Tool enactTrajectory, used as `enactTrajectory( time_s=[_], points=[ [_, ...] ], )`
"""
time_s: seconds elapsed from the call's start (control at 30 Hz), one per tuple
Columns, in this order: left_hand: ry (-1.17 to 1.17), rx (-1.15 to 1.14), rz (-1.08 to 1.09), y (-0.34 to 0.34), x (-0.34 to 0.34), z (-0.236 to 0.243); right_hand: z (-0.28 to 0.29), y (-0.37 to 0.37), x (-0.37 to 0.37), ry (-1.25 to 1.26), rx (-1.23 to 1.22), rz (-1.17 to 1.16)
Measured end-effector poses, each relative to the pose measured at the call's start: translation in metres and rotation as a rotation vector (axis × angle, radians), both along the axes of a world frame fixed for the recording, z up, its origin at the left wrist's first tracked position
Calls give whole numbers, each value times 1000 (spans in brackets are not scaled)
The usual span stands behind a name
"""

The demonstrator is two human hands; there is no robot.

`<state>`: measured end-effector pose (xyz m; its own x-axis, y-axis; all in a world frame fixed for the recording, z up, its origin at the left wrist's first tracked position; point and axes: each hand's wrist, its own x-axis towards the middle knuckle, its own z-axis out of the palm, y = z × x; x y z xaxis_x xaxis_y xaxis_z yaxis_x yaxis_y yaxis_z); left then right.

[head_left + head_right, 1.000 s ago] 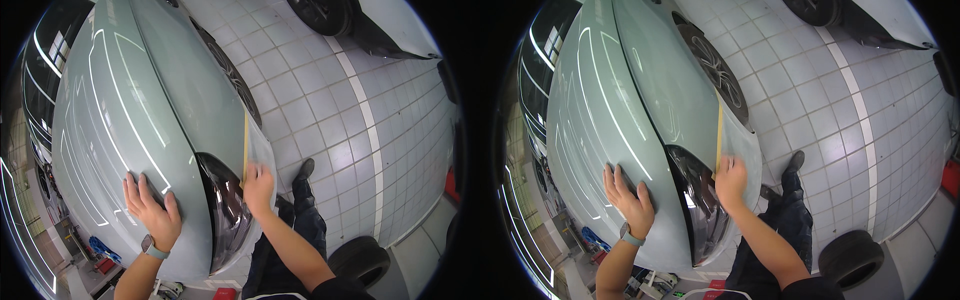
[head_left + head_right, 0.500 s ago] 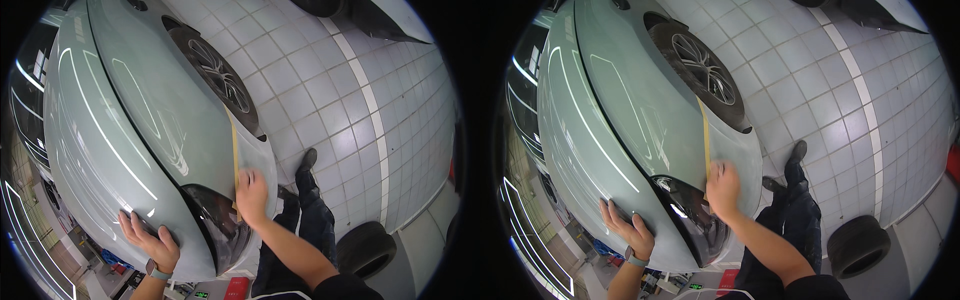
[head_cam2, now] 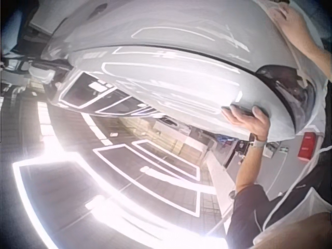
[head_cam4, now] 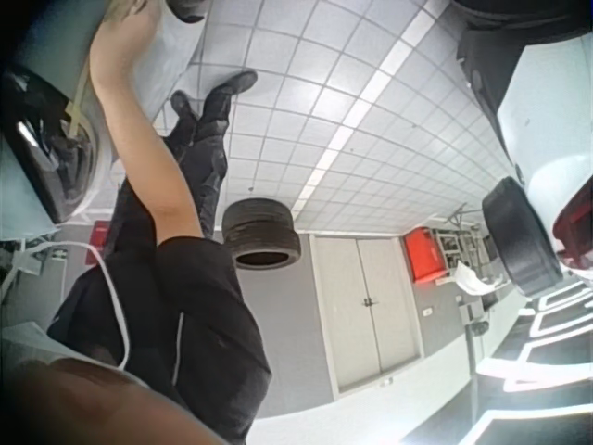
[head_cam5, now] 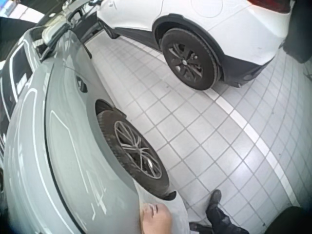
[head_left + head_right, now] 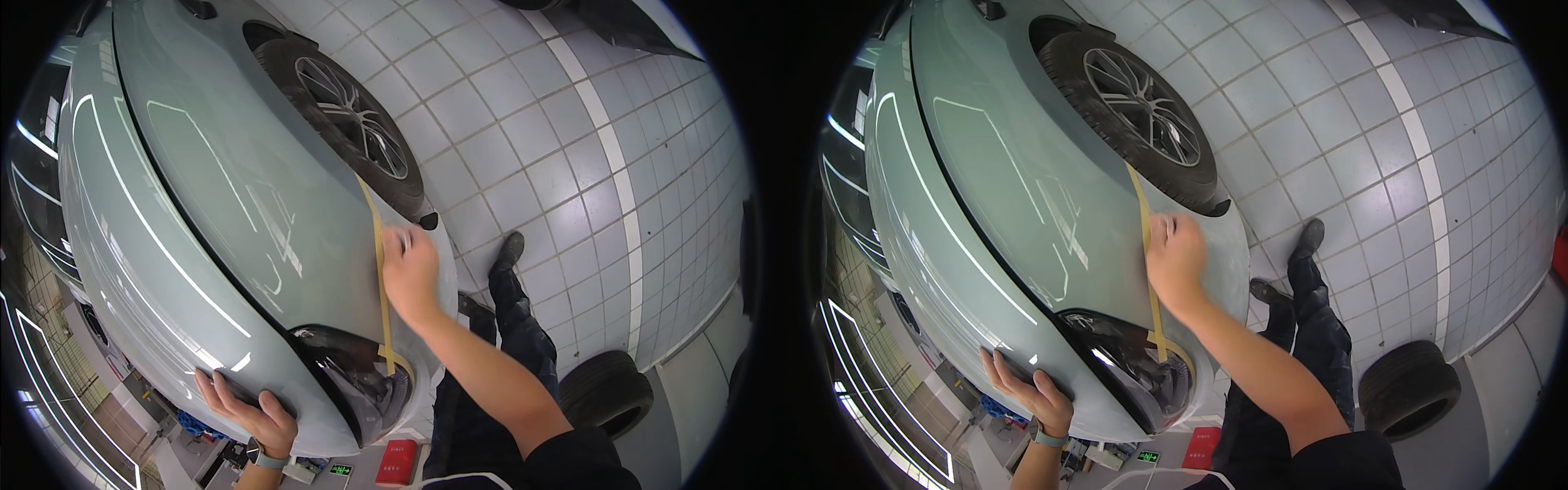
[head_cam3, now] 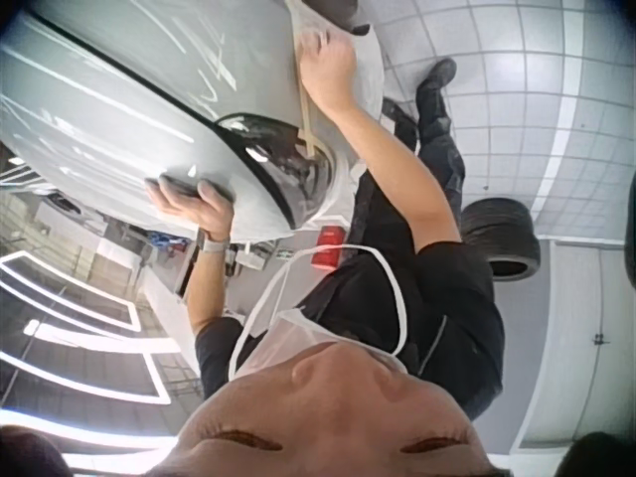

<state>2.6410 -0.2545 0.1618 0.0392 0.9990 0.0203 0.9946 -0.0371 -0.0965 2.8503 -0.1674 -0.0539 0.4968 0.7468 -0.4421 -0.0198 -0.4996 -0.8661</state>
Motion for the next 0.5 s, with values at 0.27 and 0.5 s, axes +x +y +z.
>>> enactTrajectory(
  time_s=[0.27, 0.5],
  points=[
    [15, 4, 1, -1, 0, 0, 0, 17, 11, 185, -141, 60],
    [60, 12, 12, -3, -1, 0, -12, 52, 23, 243, -188, 158]
  ],
)
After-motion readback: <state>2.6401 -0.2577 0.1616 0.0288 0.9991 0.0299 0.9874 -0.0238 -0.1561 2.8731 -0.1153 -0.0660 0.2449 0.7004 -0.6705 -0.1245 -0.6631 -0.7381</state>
